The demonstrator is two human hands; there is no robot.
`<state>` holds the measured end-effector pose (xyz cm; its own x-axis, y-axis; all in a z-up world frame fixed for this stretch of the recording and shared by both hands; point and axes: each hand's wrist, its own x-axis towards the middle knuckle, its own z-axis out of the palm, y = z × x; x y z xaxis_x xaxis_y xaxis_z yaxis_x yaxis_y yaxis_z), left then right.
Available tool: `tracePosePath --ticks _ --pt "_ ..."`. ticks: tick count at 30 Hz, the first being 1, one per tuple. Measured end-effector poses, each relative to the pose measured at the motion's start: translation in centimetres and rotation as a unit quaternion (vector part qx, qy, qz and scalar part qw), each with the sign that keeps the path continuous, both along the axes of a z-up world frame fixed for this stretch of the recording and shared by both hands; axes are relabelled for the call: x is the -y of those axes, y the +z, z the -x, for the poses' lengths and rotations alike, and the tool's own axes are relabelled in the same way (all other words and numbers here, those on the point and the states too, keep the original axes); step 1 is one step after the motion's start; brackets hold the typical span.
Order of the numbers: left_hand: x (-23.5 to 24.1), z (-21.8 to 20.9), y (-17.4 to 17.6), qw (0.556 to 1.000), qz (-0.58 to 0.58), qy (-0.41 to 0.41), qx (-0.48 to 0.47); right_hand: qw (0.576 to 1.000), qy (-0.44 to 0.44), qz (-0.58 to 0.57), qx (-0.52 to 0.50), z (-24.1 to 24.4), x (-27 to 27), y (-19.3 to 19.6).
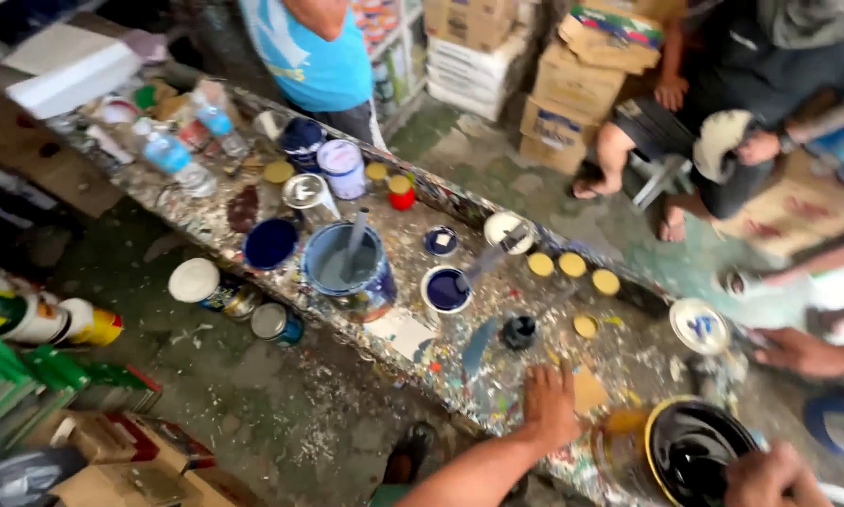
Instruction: A person is manually mixing paint by adding pigments to a base, stirring with a stick, and testing the color on a small piece of cardboard at a mixing station.
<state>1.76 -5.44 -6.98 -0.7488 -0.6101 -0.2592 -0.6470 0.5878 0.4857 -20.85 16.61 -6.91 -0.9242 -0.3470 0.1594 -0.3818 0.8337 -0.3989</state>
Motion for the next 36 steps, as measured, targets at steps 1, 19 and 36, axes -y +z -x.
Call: tracePosePath --ticks 1,19,36 --pt "-0.2 -0.1 1.3 1.000 -0.024 -0.003 0.017 0.945 -0.061 -0.319 0.043 5.7 -1.2 -2.0" --pt "-3.0 -3.3 2.6 0.948 -0.056 -0.054 -0.309 0.911 0.103 0.388 -0.090 -10.2 3.1 14.2" --pt "-7.7 -0.6 9.0 0.909 -0.024 -0.154 -0.387 0.903 0.045 0.423 -0.061 -9.3 3.9 12.9"
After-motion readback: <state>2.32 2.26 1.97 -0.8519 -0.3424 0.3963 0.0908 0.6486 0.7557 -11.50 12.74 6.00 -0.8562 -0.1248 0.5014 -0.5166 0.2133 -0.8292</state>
